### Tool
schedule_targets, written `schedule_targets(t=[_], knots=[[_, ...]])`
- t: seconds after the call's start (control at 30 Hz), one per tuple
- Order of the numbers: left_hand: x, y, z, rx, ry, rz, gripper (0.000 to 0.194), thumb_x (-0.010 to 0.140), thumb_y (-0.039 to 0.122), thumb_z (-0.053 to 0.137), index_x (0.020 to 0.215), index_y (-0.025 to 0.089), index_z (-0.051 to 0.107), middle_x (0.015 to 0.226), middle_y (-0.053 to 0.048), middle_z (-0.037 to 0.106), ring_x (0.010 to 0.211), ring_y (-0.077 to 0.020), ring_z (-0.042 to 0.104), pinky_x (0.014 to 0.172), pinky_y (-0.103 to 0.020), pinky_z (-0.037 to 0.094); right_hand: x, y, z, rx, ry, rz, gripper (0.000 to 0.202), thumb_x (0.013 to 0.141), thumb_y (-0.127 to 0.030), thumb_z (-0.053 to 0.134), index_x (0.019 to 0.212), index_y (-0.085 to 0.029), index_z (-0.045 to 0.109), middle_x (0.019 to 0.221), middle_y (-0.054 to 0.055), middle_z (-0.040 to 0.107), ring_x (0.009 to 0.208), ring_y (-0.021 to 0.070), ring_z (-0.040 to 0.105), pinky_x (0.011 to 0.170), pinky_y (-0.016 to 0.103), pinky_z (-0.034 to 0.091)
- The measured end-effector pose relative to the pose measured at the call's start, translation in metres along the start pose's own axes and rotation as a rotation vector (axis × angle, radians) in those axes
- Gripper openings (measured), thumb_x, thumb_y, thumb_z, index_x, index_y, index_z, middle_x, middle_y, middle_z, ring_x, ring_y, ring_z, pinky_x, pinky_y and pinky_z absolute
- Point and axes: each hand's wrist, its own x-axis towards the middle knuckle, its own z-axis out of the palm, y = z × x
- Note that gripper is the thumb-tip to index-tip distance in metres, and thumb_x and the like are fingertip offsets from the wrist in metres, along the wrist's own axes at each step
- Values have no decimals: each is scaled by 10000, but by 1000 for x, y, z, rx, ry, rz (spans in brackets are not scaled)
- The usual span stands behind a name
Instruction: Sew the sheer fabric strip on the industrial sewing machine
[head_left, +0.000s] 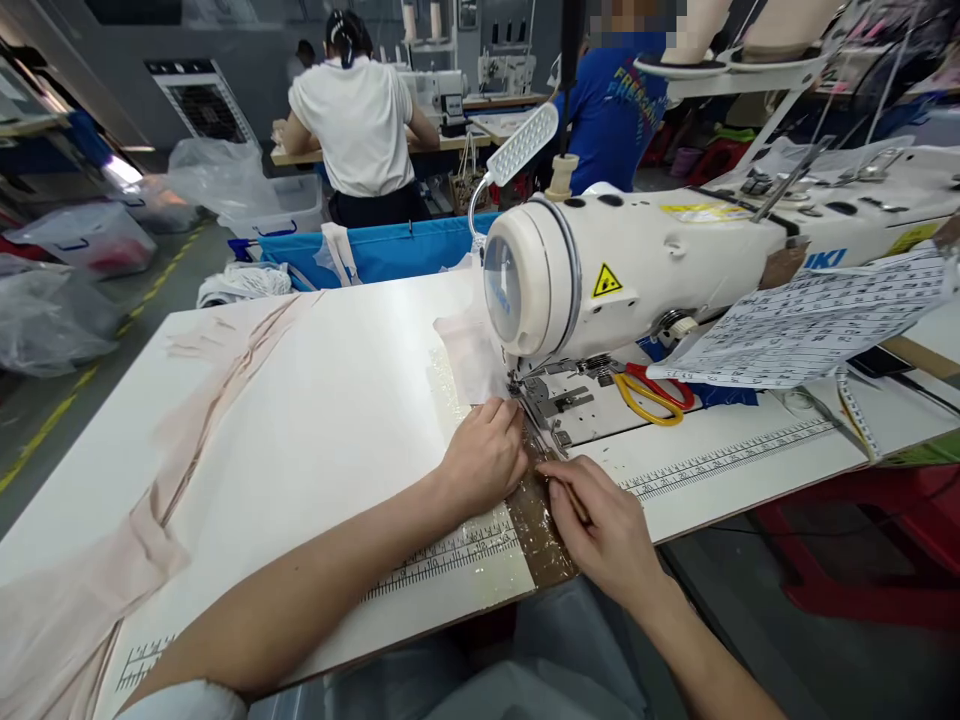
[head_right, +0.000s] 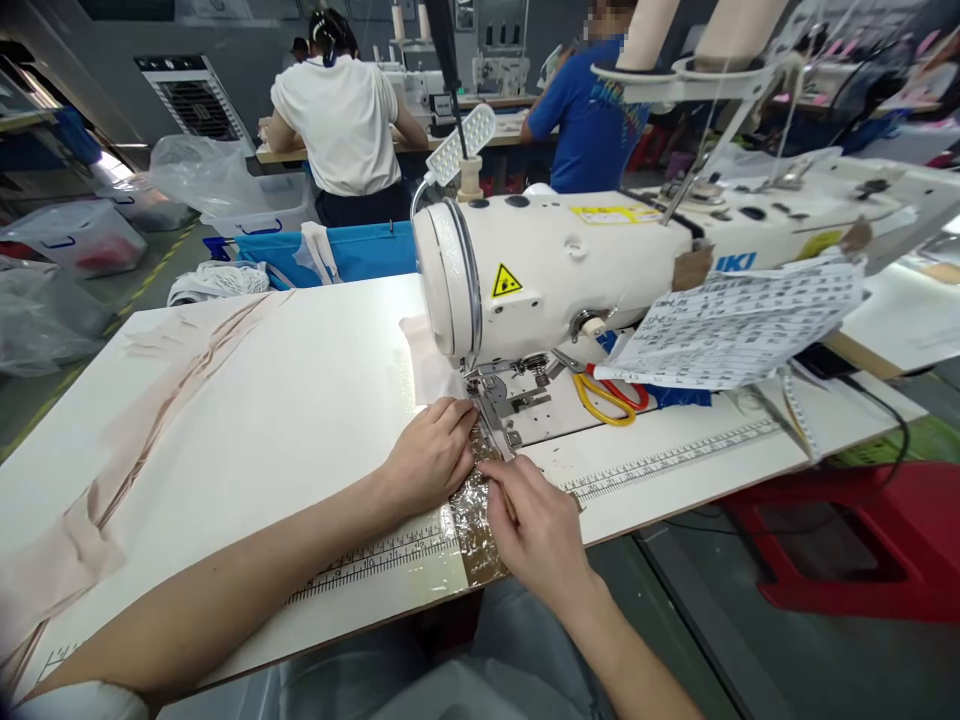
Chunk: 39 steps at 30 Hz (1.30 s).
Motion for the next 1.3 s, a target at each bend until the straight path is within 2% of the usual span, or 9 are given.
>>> schedule_targets(t=[0.2,0.53,0.67,0.87,1.07,1.2,1.3], knots=[[-2,-1,-3,2,-16,13,401,932,198,406,1242,-6,559,1264,-203,563,1129,-299,519,941,-421,487,10,-1,14,-286,20,-68,251,1014,-170,389,1056,-148,636,842,53,650,634,143,606,509,236,400],[-1,-2,-4,-11,-32,-1,414,920,192,419,1281,25,536,1280,-190,554,1141,-296,513,948,-422,480,12,-3,18,-462,12,-91,316,1026,-181,335,1012,-143,648,819,44,662,611,134,631,490,233,386],[0,-3,-2,-54,-11,-25,390,915,192,418,1255,56,552,1257,-177,554,1123,-293,515,936,-432,484,11,-7,21,-549,-27,-62,294,1012,-159,363,1037,-130,655,828,53,676,599,145,648,482,242,376],[3,-11,2,-96,22,-62,395,910,182,418,1265,78,559,1237,-151,575,1133,-286,519,950,-432,484,17,-14,30,-621,-62,49,253,923,-82,515,1118,-112,675,832,82,693,546,189,642,456,277,329],[0,-21,3,-99,74,-37,382,912,166,418,1256,99,570,1254,-124,601,1139,-269,527,972,-443,463,12,-14,27,-505,-59,114,306,951,-121,471,1185,-144,668,967,112,720,634,189,665,491,274,364],[0,-26,3,-95,112,-47,330,922,174,427,1197,125,604,1213,-104,629,1121,-262,542,960,-444,455,-2,-2,8,-225,18,126,353,1017,-224,360,1162,-160,675,980,92,723,731,179,672,555,249,447],[1,-26,2,-107,135,-69,308,930,171,419,1170,154,612,1194,-96,633,1107,-253,546,962,-433,453,-7,16,-7,-14,80,177,377,1027,-312,353,1136,-141,671,950,92,719,614,153,625,547,248,479]])
